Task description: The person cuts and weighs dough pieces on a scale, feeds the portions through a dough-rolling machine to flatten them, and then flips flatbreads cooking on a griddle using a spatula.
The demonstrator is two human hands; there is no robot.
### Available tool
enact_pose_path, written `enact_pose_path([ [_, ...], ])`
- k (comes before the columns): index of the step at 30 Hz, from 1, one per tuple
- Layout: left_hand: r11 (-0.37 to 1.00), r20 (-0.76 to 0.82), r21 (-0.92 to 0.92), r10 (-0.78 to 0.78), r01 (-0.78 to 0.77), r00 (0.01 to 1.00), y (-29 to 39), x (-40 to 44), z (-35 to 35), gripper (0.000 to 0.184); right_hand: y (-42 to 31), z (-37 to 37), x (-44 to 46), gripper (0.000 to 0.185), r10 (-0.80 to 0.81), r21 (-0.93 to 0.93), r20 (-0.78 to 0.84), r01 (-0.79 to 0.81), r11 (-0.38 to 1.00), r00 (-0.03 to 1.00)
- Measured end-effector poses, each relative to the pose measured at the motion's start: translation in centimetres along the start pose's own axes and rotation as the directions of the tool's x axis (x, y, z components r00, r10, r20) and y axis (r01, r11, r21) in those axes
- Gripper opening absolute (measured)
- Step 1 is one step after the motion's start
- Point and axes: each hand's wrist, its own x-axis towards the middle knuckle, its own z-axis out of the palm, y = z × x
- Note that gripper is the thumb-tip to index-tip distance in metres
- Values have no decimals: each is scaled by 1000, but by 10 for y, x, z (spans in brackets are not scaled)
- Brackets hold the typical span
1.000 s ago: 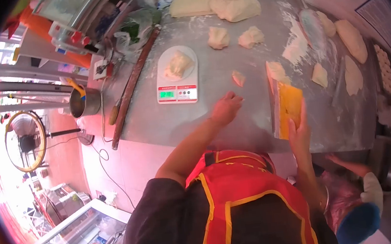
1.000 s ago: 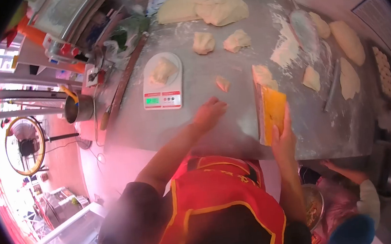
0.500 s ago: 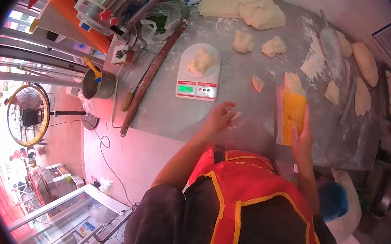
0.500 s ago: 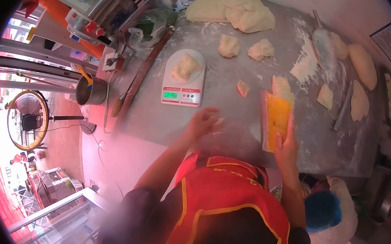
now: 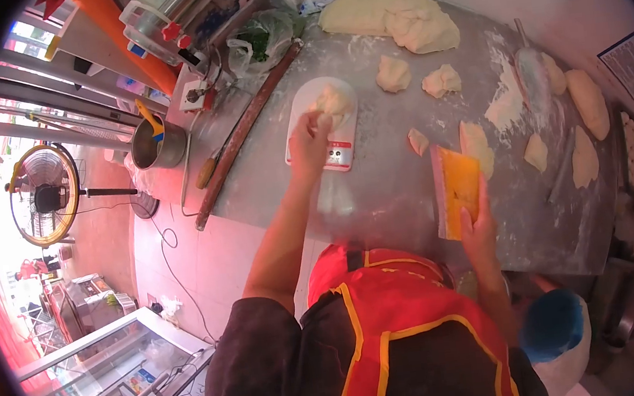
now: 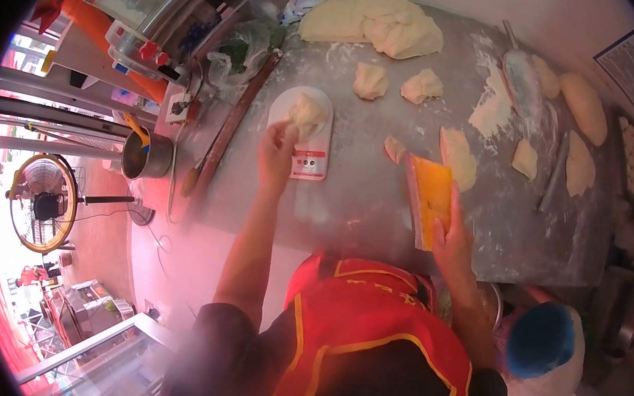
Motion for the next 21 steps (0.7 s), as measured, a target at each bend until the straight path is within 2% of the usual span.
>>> enact_pose_path([
  [2, 995, -54, 11, 98, -97, 994, 3, 24, 1, 22, -5, -1, 0, 64, 29, 3, 16, -29, 1000, 999],
  [5, 859, -138, 430, 368, -279, 920, -39, 51, 15, 18, -8, -2, 0, 64, 48, -4, 34, -48, 999, 998],
  [7, 835, -106, 503, 314, -221, 944, -38, 58, 21, 18, -7, -2, -1, 66, 94, 20, 73, -96, 995, 993],
  [11, 760, 31, 628, 189, -167, 981, -43, 70, 16, 29, -1, 2, -2, 65, 43, 26, 35, -44, 999, 998],
  [12, 925, 60, 378, -3, -20, 998, -38, 74, 7, 31, 1, 3, -1, 65, 40, 28, 31, -41, 999, 999],
  [13, 980, 146, 107, -180, 166, 973, -31, 79, -7, 34, 2, 3, -2, 64, 41, 28, 27, -41, 999, 999],
  [14, 917, 273, -150, -321, 370, 907, -29, 81, -22, 37, 1, 2, -2, 64, 43, 33, 24, -44, 998, 999],
  [15, 913, 389, -225, -235, 340, 891, -32, 82, -41, 44, -1, 0, -3, 64, 43, 39, 23, -44, 998, 999],
  [18, 914, 152, -97, -378, 395, 913, 1, 69, -68, 44, 0, 0, -4, 64, 58, 47, 39, -60, 997, 998],
  [21, 979, 28, -16, -205, 205, 978, -18, 66, -81, 42, -1, 1, -3, 63, 44, 59, 72, -48, 997, 996],
])
